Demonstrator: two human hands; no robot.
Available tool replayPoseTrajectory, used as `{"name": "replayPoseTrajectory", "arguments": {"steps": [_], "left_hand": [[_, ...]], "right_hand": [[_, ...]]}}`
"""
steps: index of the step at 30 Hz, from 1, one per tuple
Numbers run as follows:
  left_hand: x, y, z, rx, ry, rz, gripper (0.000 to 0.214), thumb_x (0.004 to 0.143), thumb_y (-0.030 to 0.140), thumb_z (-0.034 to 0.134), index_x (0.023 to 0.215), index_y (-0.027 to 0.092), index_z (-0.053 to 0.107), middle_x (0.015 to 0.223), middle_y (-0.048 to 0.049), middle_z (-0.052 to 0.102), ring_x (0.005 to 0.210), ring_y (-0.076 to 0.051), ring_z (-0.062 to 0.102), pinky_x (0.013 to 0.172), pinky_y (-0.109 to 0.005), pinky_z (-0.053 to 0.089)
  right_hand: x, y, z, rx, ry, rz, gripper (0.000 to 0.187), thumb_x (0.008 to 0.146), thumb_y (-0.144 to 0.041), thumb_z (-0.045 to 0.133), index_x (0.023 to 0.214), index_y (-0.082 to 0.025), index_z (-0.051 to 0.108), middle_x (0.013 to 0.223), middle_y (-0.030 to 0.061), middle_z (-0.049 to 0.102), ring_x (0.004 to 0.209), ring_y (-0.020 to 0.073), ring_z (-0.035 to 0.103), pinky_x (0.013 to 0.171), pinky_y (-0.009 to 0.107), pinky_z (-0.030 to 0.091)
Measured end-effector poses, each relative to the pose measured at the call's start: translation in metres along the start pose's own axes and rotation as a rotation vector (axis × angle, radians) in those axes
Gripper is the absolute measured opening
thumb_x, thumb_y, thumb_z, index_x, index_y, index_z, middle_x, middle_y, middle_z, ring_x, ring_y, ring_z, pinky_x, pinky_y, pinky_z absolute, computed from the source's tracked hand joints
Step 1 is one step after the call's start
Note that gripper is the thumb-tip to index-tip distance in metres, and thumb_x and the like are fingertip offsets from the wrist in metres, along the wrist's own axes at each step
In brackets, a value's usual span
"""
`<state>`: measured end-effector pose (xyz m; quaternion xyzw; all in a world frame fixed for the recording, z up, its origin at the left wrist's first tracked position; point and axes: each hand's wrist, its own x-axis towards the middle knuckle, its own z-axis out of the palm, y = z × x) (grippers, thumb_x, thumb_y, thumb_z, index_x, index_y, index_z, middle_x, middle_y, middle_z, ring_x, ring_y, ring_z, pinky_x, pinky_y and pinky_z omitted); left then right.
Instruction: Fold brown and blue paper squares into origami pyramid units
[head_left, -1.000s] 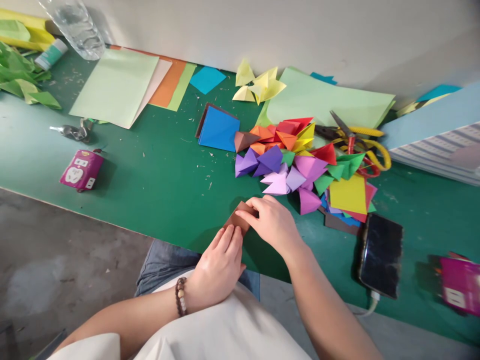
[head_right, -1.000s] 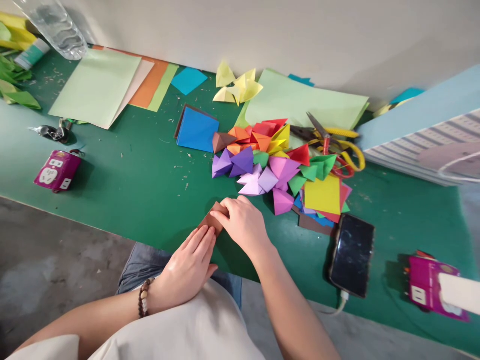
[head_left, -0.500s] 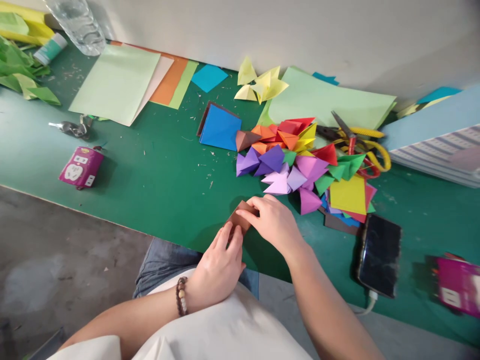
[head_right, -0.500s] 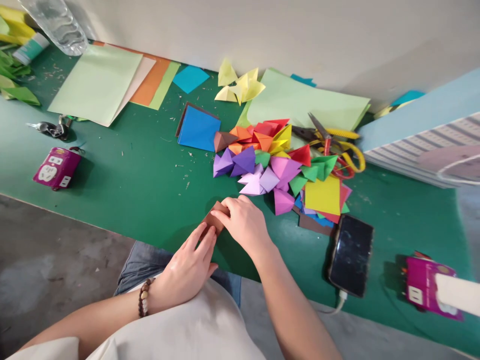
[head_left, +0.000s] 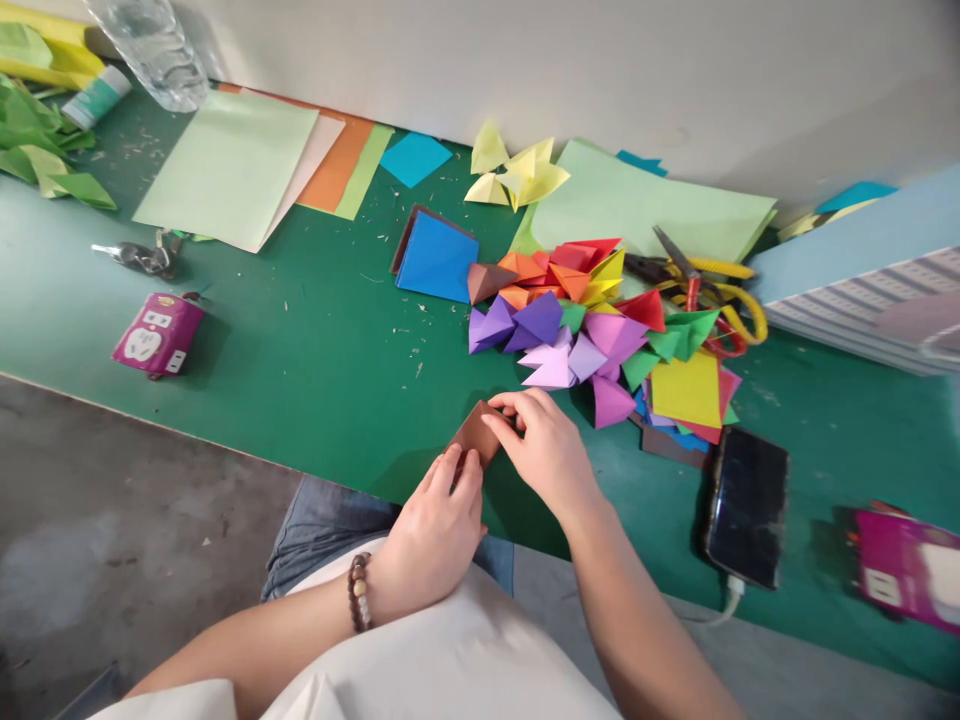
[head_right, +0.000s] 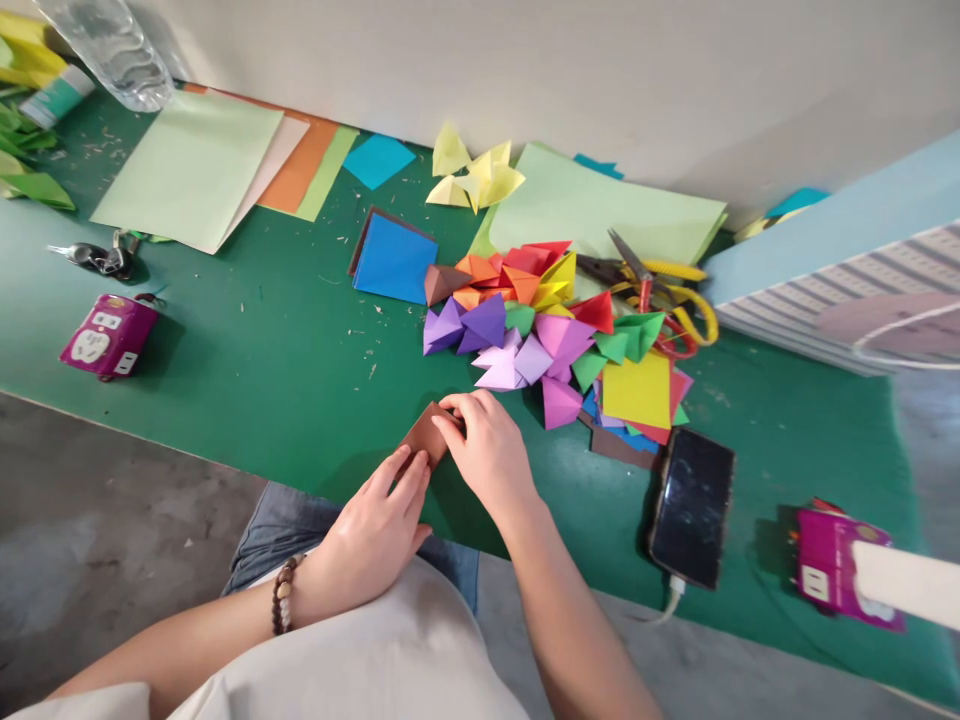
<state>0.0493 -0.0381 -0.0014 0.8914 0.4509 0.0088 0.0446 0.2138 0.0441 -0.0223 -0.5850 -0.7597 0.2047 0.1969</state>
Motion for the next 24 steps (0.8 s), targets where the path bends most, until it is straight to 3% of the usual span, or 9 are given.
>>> {"name": "replayPoseTrajectory", "arguments": {"steps": [15, 24], "left_hand": [[0.012, 0.014, 0.011, 0.013, -0.052, -0.063, 0.058, 0.098, 0.04, 0.041, 0.137, -0.003, 0.046, 0.143, -0.0226, 0.048, 0.133, -0.03, 0.046, 0.105, -0.037, 0.044], [0.011, -0.031, 0.016, -0.112, 0.098, 0.136, 0.032, 0.096, 0.015, 0.043, 0.122, 0.01, 0.06, 0.127, -0.0103, 0.064, 0.106, -0.02, 0.06, 0.094, -0.032, 0.049]], "right_hand": [[0.03, 0.002, 0.013, 0.084, 0.005, -0.12, 0.01, 0.09, -0.027, 0.059, 0.095, -0.021, 0.066, 0.087, 0.0041, 0.063, 0.072, 0.0177, 0.058, 0.067, 0.031, 0.049], [0.028, 0.003, 0.014, 0.091, 0.02, -0.145, 0.006, 0.088, -0.023, 0.061, 0.093, -0.021, 0.065, 0.087, 0.0033, 0.064, 0.069, 0.0167, 0.057, 0.067, 0.031, 0.048]]}}
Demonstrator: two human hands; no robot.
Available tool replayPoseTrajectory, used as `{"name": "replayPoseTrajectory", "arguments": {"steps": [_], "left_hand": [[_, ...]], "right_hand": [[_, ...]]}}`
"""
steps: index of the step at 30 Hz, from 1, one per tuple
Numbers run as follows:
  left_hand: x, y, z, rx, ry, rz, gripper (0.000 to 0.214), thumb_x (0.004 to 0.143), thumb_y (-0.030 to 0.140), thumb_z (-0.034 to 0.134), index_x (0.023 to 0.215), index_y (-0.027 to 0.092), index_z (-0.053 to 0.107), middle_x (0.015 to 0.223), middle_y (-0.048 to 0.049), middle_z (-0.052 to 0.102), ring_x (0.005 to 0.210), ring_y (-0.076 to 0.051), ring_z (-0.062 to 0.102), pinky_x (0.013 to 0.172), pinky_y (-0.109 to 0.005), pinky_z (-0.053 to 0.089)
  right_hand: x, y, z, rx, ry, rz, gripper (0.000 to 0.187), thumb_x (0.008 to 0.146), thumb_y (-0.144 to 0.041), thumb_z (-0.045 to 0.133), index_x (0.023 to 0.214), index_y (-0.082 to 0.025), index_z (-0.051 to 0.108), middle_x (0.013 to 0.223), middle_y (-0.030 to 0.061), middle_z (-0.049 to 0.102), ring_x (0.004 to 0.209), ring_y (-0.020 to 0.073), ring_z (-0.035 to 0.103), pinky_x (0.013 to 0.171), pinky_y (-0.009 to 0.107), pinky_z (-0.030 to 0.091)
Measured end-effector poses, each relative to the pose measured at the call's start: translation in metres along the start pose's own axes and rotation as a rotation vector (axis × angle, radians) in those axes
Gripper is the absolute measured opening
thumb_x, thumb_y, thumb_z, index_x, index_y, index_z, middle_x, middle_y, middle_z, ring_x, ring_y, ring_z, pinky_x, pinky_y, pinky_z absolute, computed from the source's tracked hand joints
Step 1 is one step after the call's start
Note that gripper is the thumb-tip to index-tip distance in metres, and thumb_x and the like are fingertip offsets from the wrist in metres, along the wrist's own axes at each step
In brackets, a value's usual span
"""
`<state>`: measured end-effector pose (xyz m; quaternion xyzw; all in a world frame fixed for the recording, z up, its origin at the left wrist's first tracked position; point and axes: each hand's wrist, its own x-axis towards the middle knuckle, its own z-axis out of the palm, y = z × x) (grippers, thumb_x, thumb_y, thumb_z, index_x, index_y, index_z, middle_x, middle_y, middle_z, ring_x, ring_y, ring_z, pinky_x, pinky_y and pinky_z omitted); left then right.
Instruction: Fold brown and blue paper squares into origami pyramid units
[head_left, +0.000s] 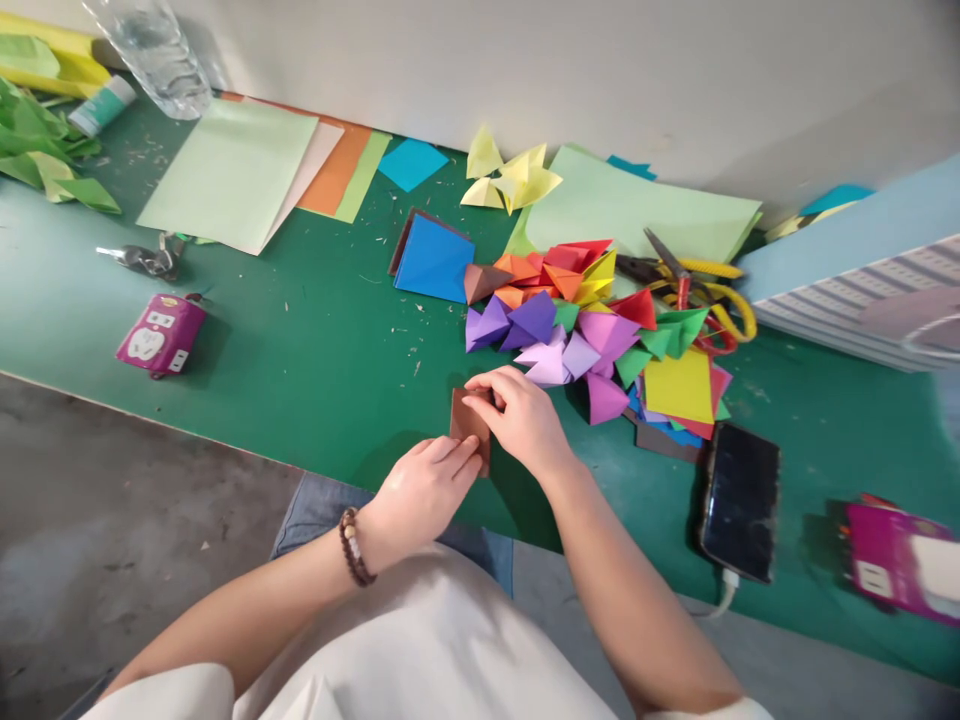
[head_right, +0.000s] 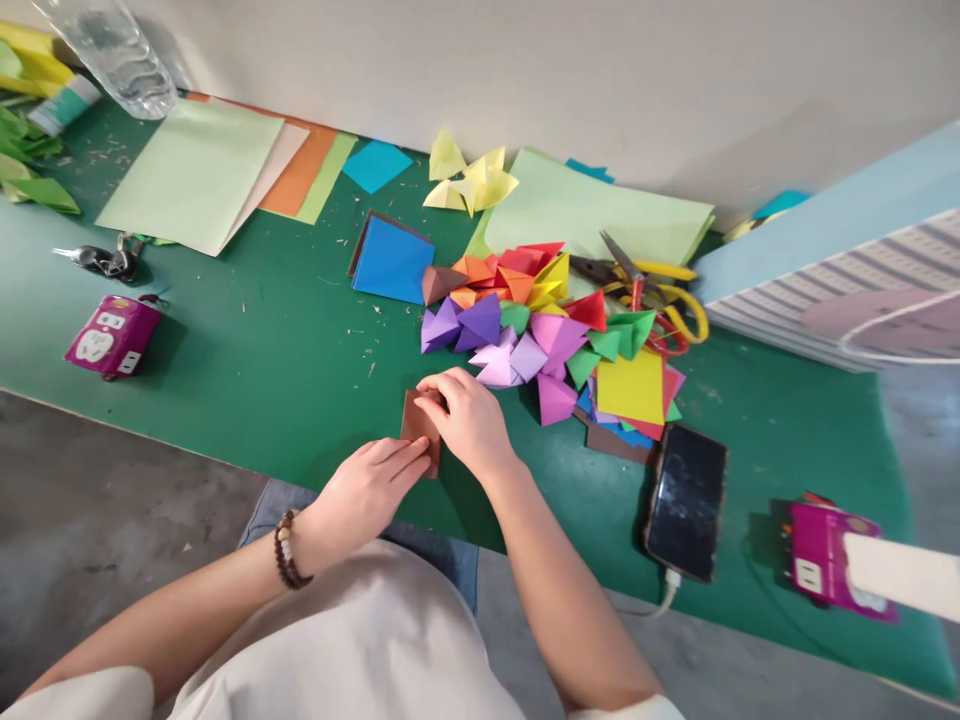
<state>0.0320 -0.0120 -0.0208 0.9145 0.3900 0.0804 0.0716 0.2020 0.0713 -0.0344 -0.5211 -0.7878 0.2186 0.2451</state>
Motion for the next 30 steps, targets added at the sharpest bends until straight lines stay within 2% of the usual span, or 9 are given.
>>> {"name": "replayPoseTrajectory", "arguments": {"steps": [4, 8, 10, 20, 30], "left_hand": [[0.003, -0.016, 0.0, -0.043, 0.048, 0.067, 0.028, 0.098, 0.014, 0.04, 0.112, 0.013, 0.064, 0.119, -0.0073, 0.068, 0.103, -0.017, 0.061, 0.092, -0.031, 0.051], [0.004, -0.023, 0.003, -0.097, 0.14, 0.065, 0.026, 0.099, 0.016, 0.043, 0.107, 0.018, 0.067, 0.119, -0.0029, 0.068, 0.128, -0.021, 0.049, 0.11, -0.038, 0.041], [0.002, -0.025, 0.006, -0.155, 0.163, 0.073, 0.026, 0.098, 0.016, 0.044, 0.108, 0.022, 0.067, 0.12, 0.0008, 0.068, 0.134, -0.022, 0.044, 0.114, -0.042, 0.036], [-0.004, -0.026, 0.013, -0.214, 0.146, 0.052, 0.029, 0.098, 0.015, 0.043, 0.113, 0.023, 0.066, 0.127, -0.0015, 0.065, 0.135, -0.023, 0.045, 0.115, -0.047, 0.032], [-0.004, -0.026, 0.011, -0.214, 0.113, 0.041, 0.029, 0.097, 0.015, 0.045, 0.115, 0.024, 0.066, 0.127, -0.0018, 0.065, 0.137, -0.021, 0.043, 0.116, -0.046, 0.032]], "right_hand": [[0.001, 0.001, 0.0, 0.006, 0.005, 0.007, 0.006, 0.088, -0.022, 0.06, 0.093, -0.021, 0.065, 0.087, 0.0034, 0.064, 0.068, 0.0165, 0.057, 0.066, 0.031, 0.048], [0.0, 0.0, 0.0, 0.017, 0.001, 0.002, 0.007, 0.088, -0.022, 0.06, 0.093, -0.021, 0.065, 0.087, 0.0038, 0.064, 0.069, 0.017, 0.057, 0.067, 0.031, 0.048], [0.0, 0.0, 0.0, 0.027, -0.002, 0.007, 0.007, 0.088, -0.021, 0.06, 0.093, -0.02, 0.065, 0.086, 0.0037, 0.064, 0.07, 0.0173, 0.057, 0.067, 0.031, 0.048], [0.008, 0.003, -0.01, 0.121, -0.085, 0.051, 0.01, 0.089, -0.02, 0.056, 0.095, -0.02, 0.064, 0.083, 0.0026, 0.063, 0.065, 0.0149, 0.057, 0.062, 0.028, 0.048], [0.008, 0.002, -0.006, -0.106, -0.098, -0.039, 0.018, 0.096, -0.025, 0.046, 0.09, -0.022, 0.063, 0.089, 0.0058, 0.066, 0.083, 0.0215, 0.064, 0.07, 0.032, 0.048]]}}
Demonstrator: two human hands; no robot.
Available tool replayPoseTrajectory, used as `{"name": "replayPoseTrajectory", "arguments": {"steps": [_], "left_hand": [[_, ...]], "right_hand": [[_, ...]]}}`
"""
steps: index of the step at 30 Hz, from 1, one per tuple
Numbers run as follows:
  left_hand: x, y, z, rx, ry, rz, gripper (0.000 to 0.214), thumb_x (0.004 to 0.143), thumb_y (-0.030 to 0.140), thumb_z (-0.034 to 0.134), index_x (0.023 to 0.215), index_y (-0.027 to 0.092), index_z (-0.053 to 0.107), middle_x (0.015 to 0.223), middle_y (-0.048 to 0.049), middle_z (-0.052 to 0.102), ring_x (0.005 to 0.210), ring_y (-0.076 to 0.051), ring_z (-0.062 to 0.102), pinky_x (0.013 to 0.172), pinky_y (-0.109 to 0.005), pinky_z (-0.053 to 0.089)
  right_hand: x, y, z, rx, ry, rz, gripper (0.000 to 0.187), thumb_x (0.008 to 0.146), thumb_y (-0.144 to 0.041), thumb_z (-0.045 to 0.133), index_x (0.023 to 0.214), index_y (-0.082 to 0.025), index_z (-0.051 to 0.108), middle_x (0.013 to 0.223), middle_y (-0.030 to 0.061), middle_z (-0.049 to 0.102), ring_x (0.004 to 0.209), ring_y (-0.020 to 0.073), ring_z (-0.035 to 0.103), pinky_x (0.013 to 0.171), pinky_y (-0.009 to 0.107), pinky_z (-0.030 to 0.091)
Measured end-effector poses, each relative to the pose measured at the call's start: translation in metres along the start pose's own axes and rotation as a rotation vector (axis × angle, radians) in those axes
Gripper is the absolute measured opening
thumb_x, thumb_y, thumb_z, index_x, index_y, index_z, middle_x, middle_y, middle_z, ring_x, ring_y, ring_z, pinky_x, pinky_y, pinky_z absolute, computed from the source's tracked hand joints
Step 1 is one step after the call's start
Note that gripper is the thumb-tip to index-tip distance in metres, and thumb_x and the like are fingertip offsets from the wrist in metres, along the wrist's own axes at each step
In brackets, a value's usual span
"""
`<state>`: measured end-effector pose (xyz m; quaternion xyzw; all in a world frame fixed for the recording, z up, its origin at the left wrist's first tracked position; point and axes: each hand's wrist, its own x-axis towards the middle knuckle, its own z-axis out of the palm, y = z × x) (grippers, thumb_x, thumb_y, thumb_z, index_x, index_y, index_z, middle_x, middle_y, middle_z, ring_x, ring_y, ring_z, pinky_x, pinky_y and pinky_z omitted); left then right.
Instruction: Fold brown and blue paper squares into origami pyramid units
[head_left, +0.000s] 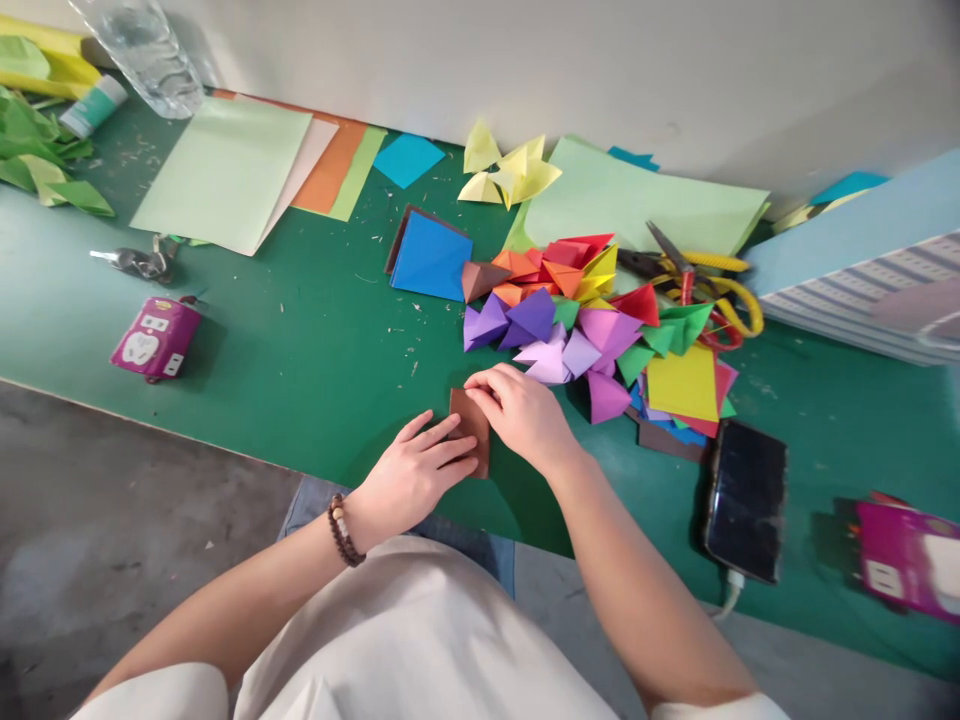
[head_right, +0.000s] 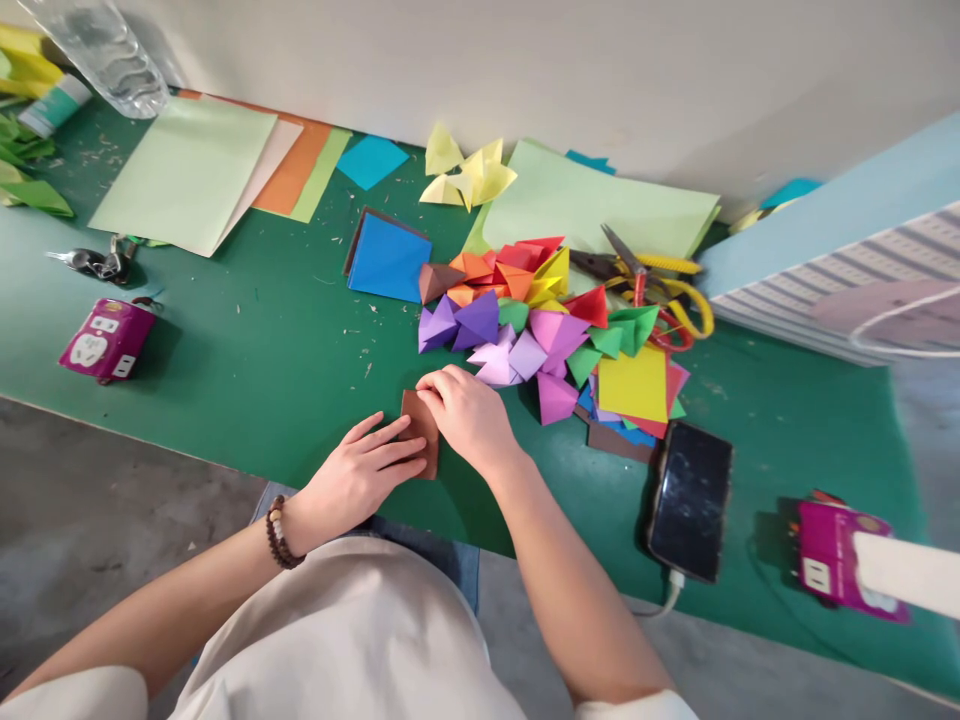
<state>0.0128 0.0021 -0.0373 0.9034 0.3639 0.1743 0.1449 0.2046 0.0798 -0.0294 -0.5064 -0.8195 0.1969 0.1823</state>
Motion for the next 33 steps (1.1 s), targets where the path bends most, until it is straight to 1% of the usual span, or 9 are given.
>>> {"name": "replayPoseTrajectory", "arguments": {"steps": [8, 12, 15, 17, 19, 21, 24, 26, 33], "left_hand": [[0.001, 0.001, -0.003, -0.005, -0.015, 0.0, 0.029, 0.099, 0.016, 0.042, 0.114, 0.023, 0.066, 0.127, -0.0024, 0.065, 0.137, -0.023, 0.044, 0.115, -0.047, 0.032], [0.002, 0.002, -0.005, 0.008, -0.031, -0.019, 0.028, 0.097, 0.015, 0.044, 0.112, 0.023, 0.066, 0.133, -0.0048, 0.06, 0.136, -0.022, 0.045, 0.115, -0.046, 0.032], [0.002, 0.002, -0.005, 0.012, -0.043, -0.034, 0.026, 0.097, 0.016, 0.046, 0.11, 0.024, 0.067, 0.136, -0.005, 0.058, 0.135, -0.021, 0.046, 0.115, -0.045, 0.032], [0.002, 0.002, -0.004, 0.014, -0.048, -0.04, 0.025, 0.097, 0.017, 0.047, 0.11, 0.024, 0.067, 0.137, -0.0045, 0.058, 0.135, -0.021, 0.046, 0.115, -0.045, 0.032], [0.002, 0.002, -0.004, 0.013, -0.047, -0.044, 0.025, 0.097, 0.017, 0.047, 0.109, 0.024, 0.067, 0.138, -0.0047, 0.057, 0.135, -0.021, 0.046, 0.115, -0.045, 0.033], [0.001, 0.002, -0.003, 0.008, -0.039, -0.038, 0.025, 0.096, 0.016, 0.047, 0.109, 0.024, 0.068, 0.138, -0.0051, 0.057, 0.135, -0.021, 0.046, 0.115, -0.045, 0.033], [0.001, 0.002, -0.004, 0.007, -0.032, -0.029, 0.026, 0.095, 0.015, 0.048, 0.11, 0.023, 0.067, 0.139, -0.0062, 0.057, 0.136, -0.021, 0.045, 0.115, -0.045, 0.032], [0.001, 0.002, -0.005, 0.009, -0.045, -0.027, 0.026, 0.095, 0.014, 0.048, 0.11, 0.022, 0.067, 0.139, -0.0067, 0.056, 0.137, -0.022, 0.043, 0.116, -0.046, 0.031], [0.003, 0.002, -0.007, 0.002, -0.061, -0.033, 0.027, 0.095, 0.013, 0.046, 0.112, 0.022, 0.066, 0.139, -0.0059, 0.056, 0.138, -0.022, 0.042, 0.116, -0.047, 0.032]], "right_hand": [[-0.001, -0.001, 0.002, -0.107, 0.006, -0.024, 0.017, 0.097, -0.025, 0.046, 0.088, -0.022, 0.061, 0.088, 0.0056, 0.066, 0.08, 0.021, 0.064, 0.066, 0.031, 0.046], [0.0, -0.001, 0.002, -0.083, 0.008, -0.019, 0.015, 0.095, -0.024, 0.049, 0.088, -0.021, 0.062, 0.087, 0.0058, 0.066, 0.081, 0.0219, 0.063, 0.067, 0.032, 0.047], [-0.001, -0.001, 0.0, 0.001, 0.031, 0.006, 0.015, 0.094, -0.025, 0.049, 0.09, -0.021, 0.063, 0.088, 0.0062, 0.065, 0.079, 0.0214, 0.063, 0.068, 0.033, 0.049], [-0.007, -0.001, -0.003, 0.09, 0.091, 0.046, 0.013, 0.093, -0.026, 0.051, 0.096, -0.021, 0.063, 0.09, 0.0061, 0.066, 0.076, 0.0197, 0.061, 0.068, 0.033, 0.05], [-0.02, -0.003, -0.004, 0.161, 0.197, 0.113, 0.015, 0.092, -0.026, 0.052, 0.103, -0.021, 0.061, 0.093, 0.0061, 0.067, 0.074, 0.0187, 0.061, 0.068, 0.033, 0.05], [-0.038, -0.007, -0.004, 0.204, 0.308, 0.201, 0.014, 0.09, -0.024, 0.053, 0.101, -0.022, 0.061, 0.095, 0.0059, 0.069, 0.08, 0.0194, 0.063, 0.07, 0.034, 0.051], [-0.063, -0.018, 0.001, 0.273, 0.289, 0.282, 0.012, 0.088, -0.023, 0.056, 0.099, -0.023, 0.061, 0.093, 0.0049, 0.07, 0.085, 0.0196, 0.066, 0.071, 0.034, 0.052], [-0.073, -0.025, 0.004, 0.299, 0.309, 0.311, 0.009, 0.089, -0.024, 0.056, 0.095, -0.023, 0.062, 0.092, 0.0052, 0.069, 0.083, 0.0188, 0.067, 0.072, 0.034, 0.053], [-0.073, -0.03, 0.009, 0.24, 0.277, 0.285, 0.004, 0.089, -0.023, 0.057, 0.089, -0.024, 0.062, 0.086, 0.0037, 0.071, 0.081, 0.0202, 0.064, 0.072, 0.036, 0.054]]}}
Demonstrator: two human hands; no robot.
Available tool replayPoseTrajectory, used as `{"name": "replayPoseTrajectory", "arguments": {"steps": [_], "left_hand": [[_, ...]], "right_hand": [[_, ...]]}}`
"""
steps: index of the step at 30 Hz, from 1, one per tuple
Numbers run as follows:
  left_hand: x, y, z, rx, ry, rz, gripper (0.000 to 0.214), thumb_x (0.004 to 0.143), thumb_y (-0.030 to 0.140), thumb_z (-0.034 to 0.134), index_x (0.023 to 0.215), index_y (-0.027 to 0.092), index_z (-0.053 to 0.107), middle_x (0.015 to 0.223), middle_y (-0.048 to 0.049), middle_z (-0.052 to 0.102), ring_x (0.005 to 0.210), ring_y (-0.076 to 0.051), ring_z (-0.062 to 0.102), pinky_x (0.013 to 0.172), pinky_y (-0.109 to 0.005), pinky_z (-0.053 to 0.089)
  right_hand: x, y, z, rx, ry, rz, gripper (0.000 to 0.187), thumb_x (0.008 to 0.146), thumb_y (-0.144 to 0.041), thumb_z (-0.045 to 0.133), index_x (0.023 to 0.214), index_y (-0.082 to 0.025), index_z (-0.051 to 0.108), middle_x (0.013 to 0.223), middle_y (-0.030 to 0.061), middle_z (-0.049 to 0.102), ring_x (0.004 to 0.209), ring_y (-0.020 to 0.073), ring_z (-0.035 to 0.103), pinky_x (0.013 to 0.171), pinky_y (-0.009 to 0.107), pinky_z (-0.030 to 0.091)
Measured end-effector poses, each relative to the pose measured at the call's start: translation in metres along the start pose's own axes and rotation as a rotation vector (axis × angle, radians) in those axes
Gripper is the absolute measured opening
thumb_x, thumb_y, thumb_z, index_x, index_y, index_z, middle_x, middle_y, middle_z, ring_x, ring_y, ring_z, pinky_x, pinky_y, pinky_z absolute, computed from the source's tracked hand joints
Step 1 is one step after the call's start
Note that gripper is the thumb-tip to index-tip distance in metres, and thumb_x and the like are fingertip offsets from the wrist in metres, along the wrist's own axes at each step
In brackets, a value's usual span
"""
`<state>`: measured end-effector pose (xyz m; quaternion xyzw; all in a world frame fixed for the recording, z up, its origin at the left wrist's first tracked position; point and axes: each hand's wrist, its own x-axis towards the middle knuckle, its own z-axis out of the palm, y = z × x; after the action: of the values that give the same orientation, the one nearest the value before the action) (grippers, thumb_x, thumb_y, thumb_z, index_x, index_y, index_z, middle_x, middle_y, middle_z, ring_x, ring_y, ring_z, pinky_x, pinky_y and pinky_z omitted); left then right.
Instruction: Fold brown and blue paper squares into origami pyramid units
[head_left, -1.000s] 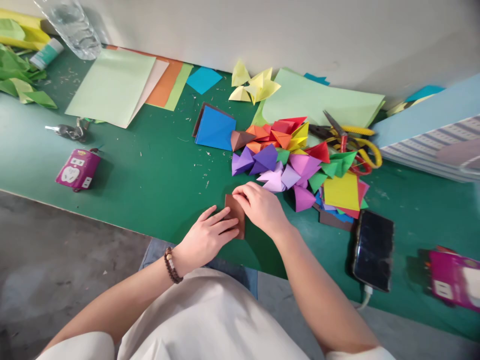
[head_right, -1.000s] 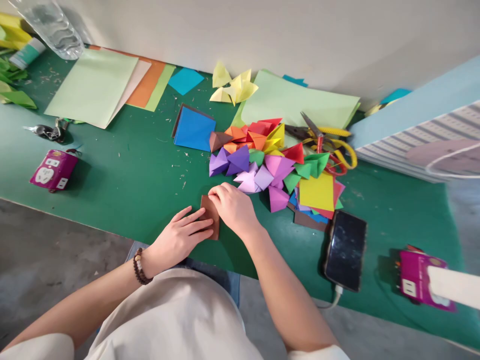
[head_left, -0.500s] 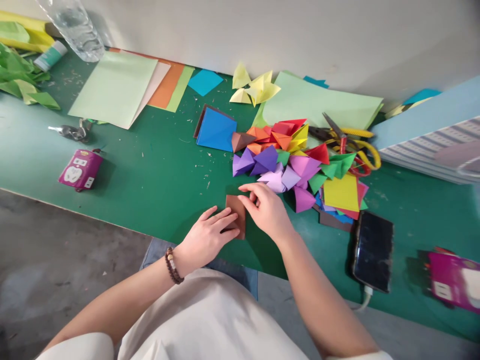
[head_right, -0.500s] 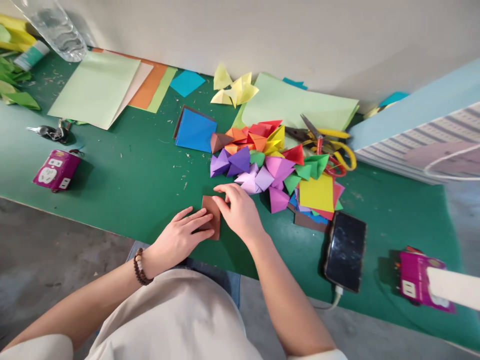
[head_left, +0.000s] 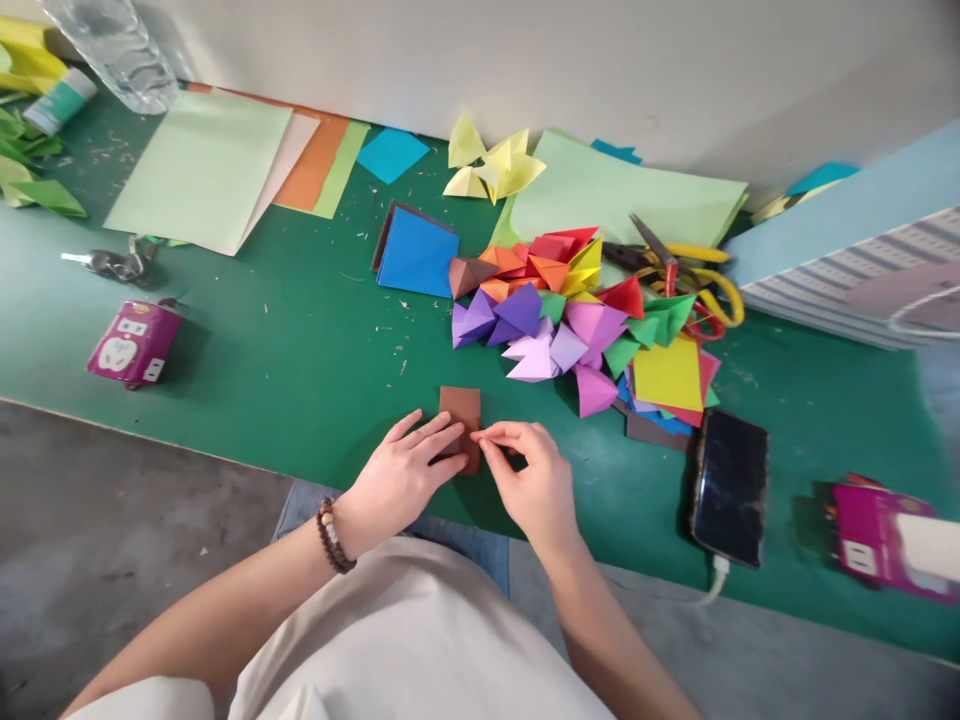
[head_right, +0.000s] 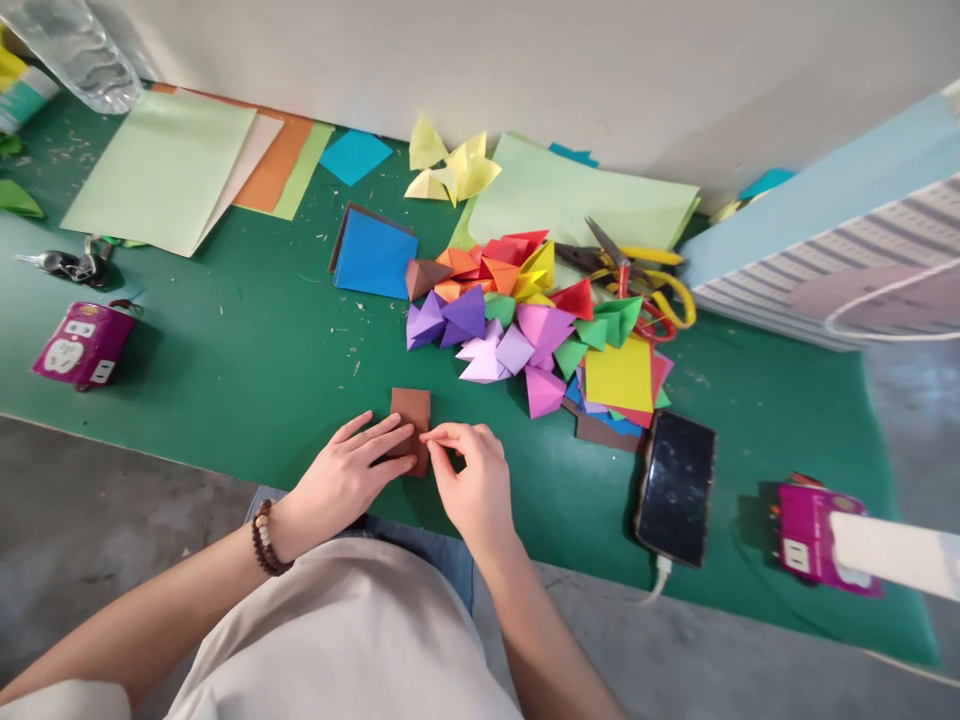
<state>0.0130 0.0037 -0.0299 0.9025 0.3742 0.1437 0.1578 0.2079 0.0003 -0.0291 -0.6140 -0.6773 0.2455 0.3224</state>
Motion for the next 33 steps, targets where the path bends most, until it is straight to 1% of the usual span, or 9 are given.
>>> {"name": "replayPoseTrajectory", "arguments": {"steps": [9, 20, 29, 31, 33], "left_hand": [[0.0, 0.001, -0.001, 0.01, 0.012, 0.003, 0.029, 0.095, 0.012, 0.046, 0.112, 0.022, 0.066, 0.139, -0.006, 0.057, 0.138, -0.021, 0.042, 0.116, -0.046, 0.032], [-0.001, -0.001, 0.001, -0.007, 0.015, 0.004, 0.028, 0.094, 0.012, 0.047, 0.111, 0.022, 0.066, 0.139, -0.0071, 0.057, 0.137, -0.022, 0.043, 0.116, -0.046, 0.031], [-0.002, -0.001, 0.002, -0.018, 0.02, -0.001, 0.029, 0.094, 0.011, 0.047, 0.111, 0.022, 0.066, 0.139, -0.0069, 0.056, 0.137, -0.023, 0.044, 0.115, -0.047, 0.032], [-0.002, -0.001, 0.003, -0.019, 0.023, 0.001, 0.029, 0.094, 0.011, 0.046, 0.112, 0.022, 0.066, 0.139, -0.007, 0.056, 0.137, -0.022, 0.044, 0.115, -0.047, 0.033], [-0.002, -0.001, 0.003, -0.017, 0.027, -0.001, 0.028, 0.094, 0.012, 0.047, 0.112, 0.023, 0.066, 0.139, -0.0068, 0.056, 0.137, -0.022, 0.044, 0.115, -0.047, 0.033]], "right_hand": [[0.004, 0.002, 0.003, 0.032, 0.046, 0.047, 0.006, 0.09, -0.024, 0.056, 0.088, -0.023, 0.062, 0.087, 0.0042, 0.071, 0.081, 0.0192, 0.065, 0.07, 0.033, 0.056], [0.03, 0.005, 0.006, -0.016, 0.081, 0.043, 0.008, 0.089, -0.024, 0.055, 0.085, -0.023, 0.062, 0.087, 0.0048, 0.072, 0.079, 0.0203, 0.064, 0.067, 0.032, 0.053], [0.046, 0.007, 0.013, -0.035, 0.131, 0.066, 0.009, 0.089, -0.021, 0.054, 0.084, -0.022, 0.062, 0.089, 0.0054, 0.073, 0.079, 0.0202, 0.064, 0.07, 0.033, 0.052], [0.047, 0.011, 0.013, -0.021, 0.13, 0.047, 0.011, 0.09, -0.022, 0.052, 0.086, -0.021, 0.062, 0.089, 0.006, 0.072, 0.078, 0.0199, 0.064, 0.07, 0.033, 0.052], [0.047, 0.016, 0.01, 0.001, 0.103, 0.012, 0.012, 0.091, -0.024, 0.051, 0.093, -0.021, 0.063, 0.09, 0.0057, 0.072, 0.073, 0.0184, 0.064, 0.07, 0.032, 0.052]]}}
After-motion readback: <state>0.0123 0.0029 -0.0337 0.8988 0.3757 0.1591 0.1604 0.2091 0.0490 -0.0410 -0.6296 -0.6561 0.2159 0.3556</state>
